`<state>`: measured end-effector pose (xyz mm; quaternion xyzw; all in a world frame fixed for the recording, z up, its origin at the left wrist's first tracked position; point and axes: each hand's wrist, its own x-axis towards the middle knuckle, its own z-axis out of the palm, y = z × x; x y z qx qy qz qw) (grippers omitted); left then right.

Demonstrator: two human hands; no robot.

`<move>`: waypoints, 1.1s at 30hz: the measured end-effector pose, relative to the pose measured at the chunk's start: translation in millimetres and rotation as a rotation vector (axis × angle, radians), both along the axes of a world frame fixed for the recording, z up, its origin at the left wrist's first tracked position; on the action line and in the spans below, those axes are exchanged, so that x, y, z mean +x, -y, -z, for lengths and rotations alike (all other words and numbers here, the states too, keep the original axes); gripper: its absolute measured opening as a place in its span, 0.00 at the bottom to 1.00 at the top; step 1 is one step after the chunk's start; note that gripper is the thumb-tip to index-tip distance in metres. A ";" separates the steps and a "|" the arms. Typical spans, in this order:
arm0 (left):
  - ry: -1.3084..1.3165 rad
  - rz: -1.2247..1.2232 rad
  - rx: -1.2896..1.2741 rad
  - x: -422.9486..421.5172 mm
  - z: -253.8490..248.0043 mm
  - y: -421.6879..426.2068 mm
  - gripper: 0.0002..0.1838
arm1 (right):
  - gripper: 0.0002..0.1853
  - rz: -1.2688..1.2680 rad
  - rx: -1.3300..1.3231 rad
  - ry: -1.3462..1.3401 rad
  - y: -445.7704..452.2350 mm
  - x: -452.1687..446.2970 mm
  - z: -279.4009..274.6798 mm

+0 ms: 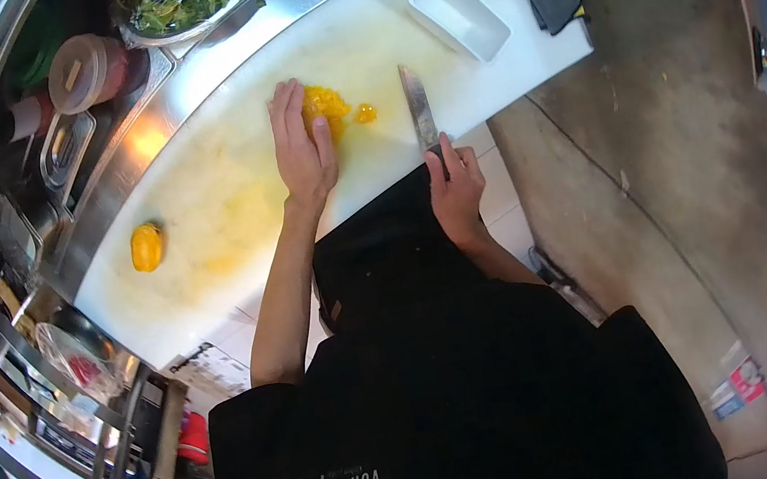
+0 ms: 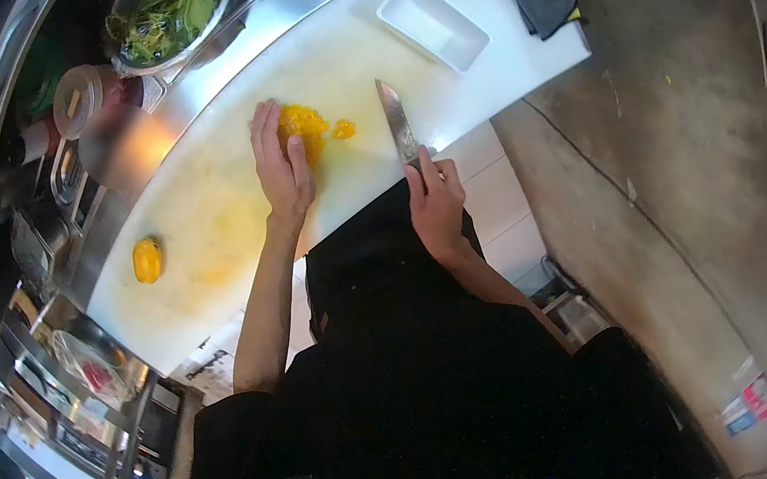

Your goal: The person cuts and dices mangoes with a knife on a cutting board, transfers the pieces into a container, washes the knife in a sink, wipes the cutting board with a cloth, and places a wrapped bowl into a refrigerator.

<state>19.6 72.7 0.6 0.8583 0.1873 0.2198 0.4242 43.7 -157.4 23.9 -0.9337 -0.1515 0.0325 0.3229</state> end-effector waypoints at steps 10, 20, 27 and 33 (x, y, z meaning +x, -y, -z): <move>-0.028 -0.009 0.045 -1.3 1.3 9.0 0.33 | 0.17 0.004 -0.105 0.084 -79.1 -45.5 -0.5; -0.028 -0.100 0.008 3.6 6.1 13.1 0.28 | 0.21 -0.222 -0.128 0.033 -97.5 -51.3 2.7; 0.068 -0.191 -0.080 3.4 8.8 10.4 0.15 | 0.22 -0.330 -0.104 0.078 -98.2 -48.7 6.5; 0.151 -0.292 -0.167 4.2 7.8 11.6 0.11 | 0.22 -0.436 -0.009 -0.001 -93.6 -40.6 7.5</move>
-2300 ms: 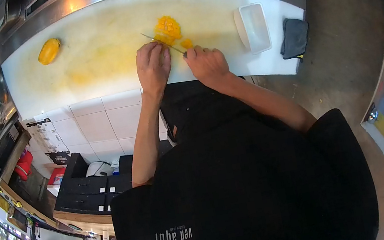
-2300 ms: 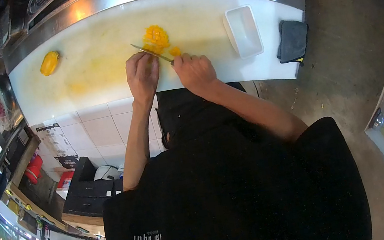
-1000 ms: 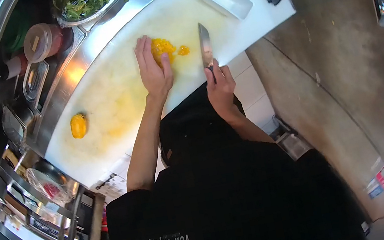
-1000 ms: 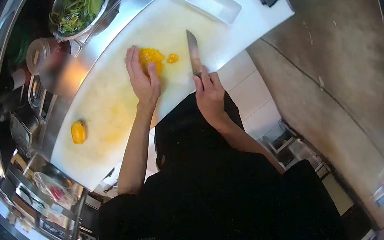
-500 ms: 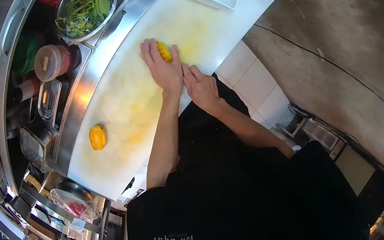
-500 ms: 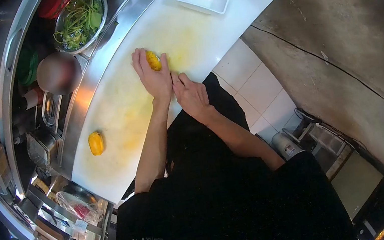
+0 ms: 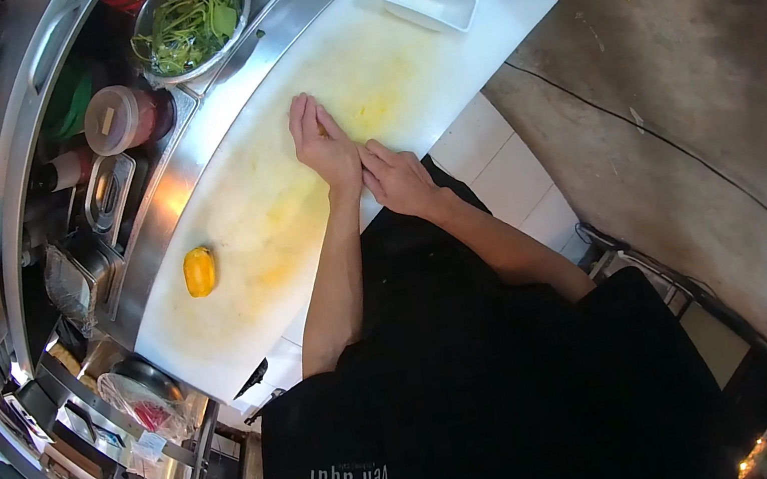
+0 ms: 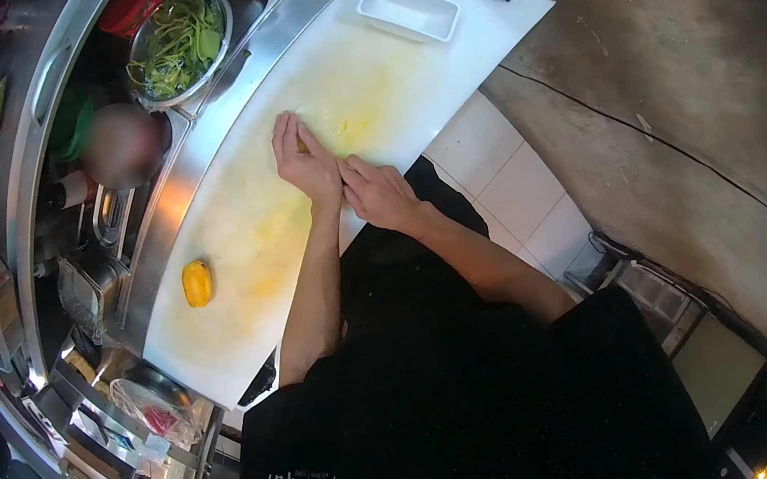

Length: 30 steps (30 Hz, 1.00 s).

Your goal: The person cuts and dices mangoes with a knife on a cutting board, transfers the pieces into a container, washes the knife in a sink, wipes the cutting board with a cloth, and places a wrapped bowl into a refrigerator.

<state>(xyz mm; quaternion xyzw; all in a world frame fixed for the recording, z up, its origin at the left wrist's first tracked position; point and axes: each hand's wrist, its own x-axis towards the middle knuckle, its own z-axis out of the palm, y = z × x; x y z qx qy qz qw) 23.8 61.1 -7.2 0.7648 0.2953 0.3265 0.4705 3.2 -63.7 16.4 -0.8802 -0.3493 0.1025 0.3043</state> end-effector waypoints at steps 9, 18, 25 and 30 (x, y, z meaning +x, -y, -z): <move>0.133 -0.076 -0.030 58.1 -67.3 27.6 0.10 | 0.22 -0.035 0.194 -0.063 29.1 59.0 -68.1; 0.316 -0.252 -0.263 194.8 -117.3 100.0 0.10 | 0.22 -0.093 0.012 0.102 104.2 196.9 -139.1; 0.388 -0.428 -0.536 231.6 -71.1 131.1 0.18 | 0.21 -0.196 -0.069 0.076 155.8 271.8 -123.8; 0.376 -0.504 -0.508 226.0 -71.4 129.6 0.25 | 0.19 -0.293 0.004 0.044 169.3 299.2 -109.5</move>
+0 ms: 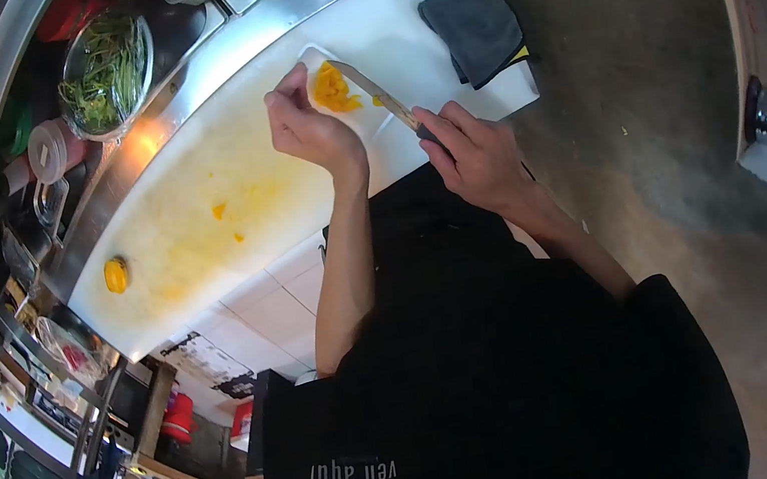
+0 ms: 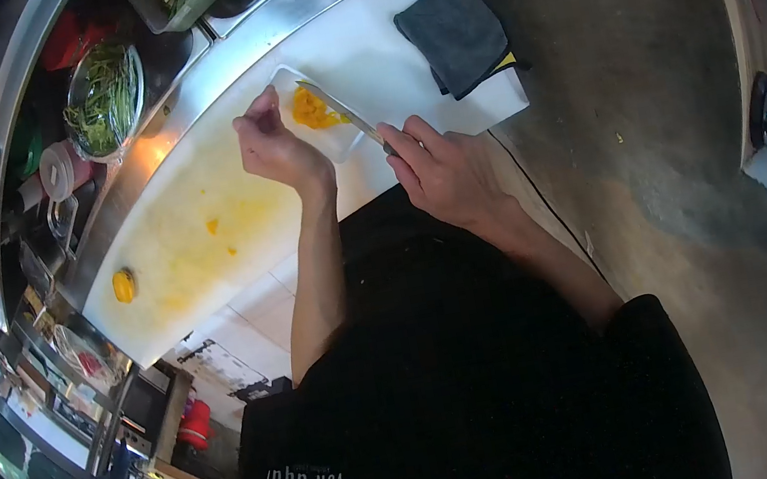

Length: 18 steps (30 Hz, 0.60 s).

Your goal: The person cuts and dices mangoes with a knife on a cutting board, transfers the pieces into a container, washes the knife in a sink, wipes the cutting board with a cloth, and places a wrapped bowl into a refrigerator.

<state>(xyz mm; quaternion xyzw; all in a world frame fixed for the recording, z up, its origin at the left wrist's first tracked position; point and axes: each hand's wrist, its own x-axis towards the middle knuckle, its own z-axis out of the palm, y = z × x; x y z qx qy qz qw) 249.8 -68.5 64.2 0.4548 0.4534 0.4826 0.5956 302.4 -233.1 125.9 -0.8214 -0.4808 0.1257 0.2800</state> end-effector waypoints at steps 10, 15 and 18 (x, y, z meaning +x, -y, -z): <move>0.168 0.176 -0.079 -13.3 -38.8 -4.7 0.18 | 0.19 -0.011 0.008 -0.209 -13.9 2.5 -1.0; -0.192 0.464 0.318 -43.1 -46.3 -11.5 0.21 | 0.19 0.062 0.149 -0.329 -17.1 6.0 -5.1; -0.539 0.593 0.721 -52.6 -43.3 -7.2 0.23 | 0.16 0.132 0.106 -0.538 -15.4 6.6 -1.4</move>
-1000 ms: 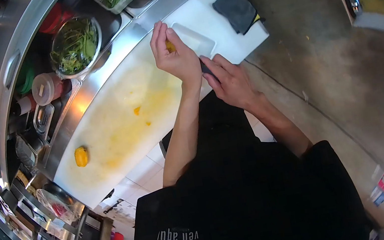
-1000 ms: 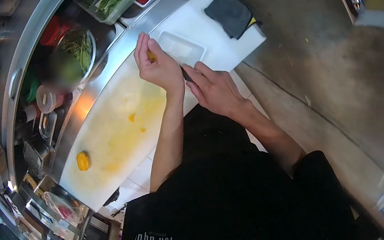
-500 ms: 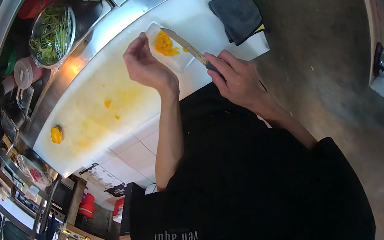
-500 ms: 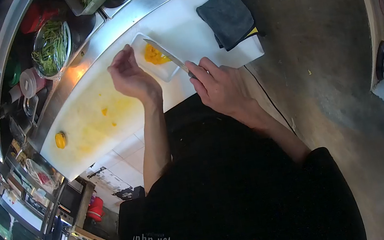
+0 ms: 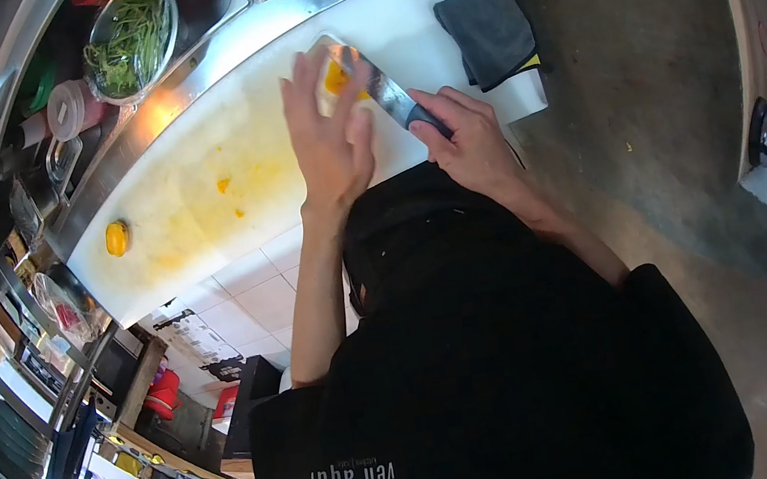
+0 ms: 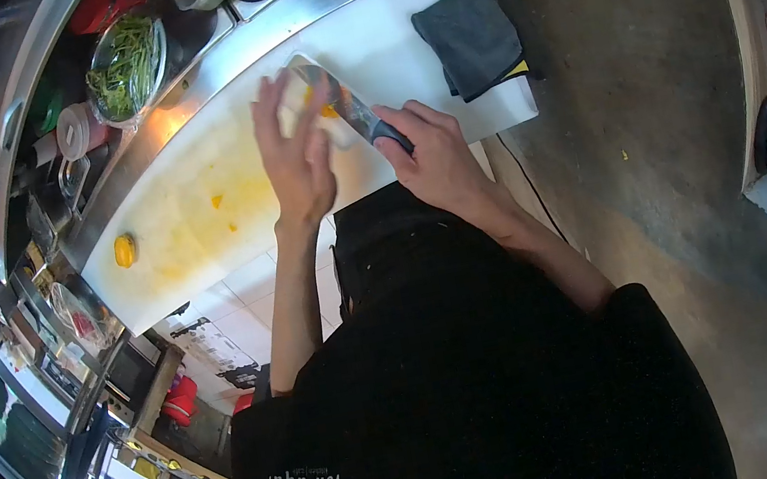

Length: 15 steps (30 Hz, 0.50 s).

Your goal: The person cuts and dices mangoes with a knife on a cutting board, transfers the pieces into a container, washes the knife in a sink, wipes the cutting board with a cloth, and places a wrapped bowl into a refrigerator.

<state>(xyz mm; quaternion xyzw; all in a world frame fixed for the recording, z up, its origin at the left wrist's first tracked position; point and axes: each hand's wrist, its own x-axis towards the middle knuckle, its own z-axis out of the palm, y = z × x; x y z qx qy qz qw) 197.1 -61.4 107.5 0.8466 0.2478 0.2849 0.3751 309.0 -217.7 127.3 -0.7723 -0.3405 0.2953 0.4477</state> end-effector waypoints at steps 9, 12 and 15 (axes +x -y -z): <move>0.108 -0.521 -0.533 -8.7 28.0 -22.4 0.11 | 0.11 -0.570 -0.389 0.672 -28.6 36.7 -54.1; -0.177 -0.477 -0.456 -7.1 37.6 -33.9 0.12 | 0.10 -0.767 -0.408 0.829 -60.5 39.9 -54.7; -0.347 -0.429 -0.449 -7.0 40.0 -33.3 0.14 | 0.09 -0.835 -0.477 0.911 -84.3 34.2 -51.5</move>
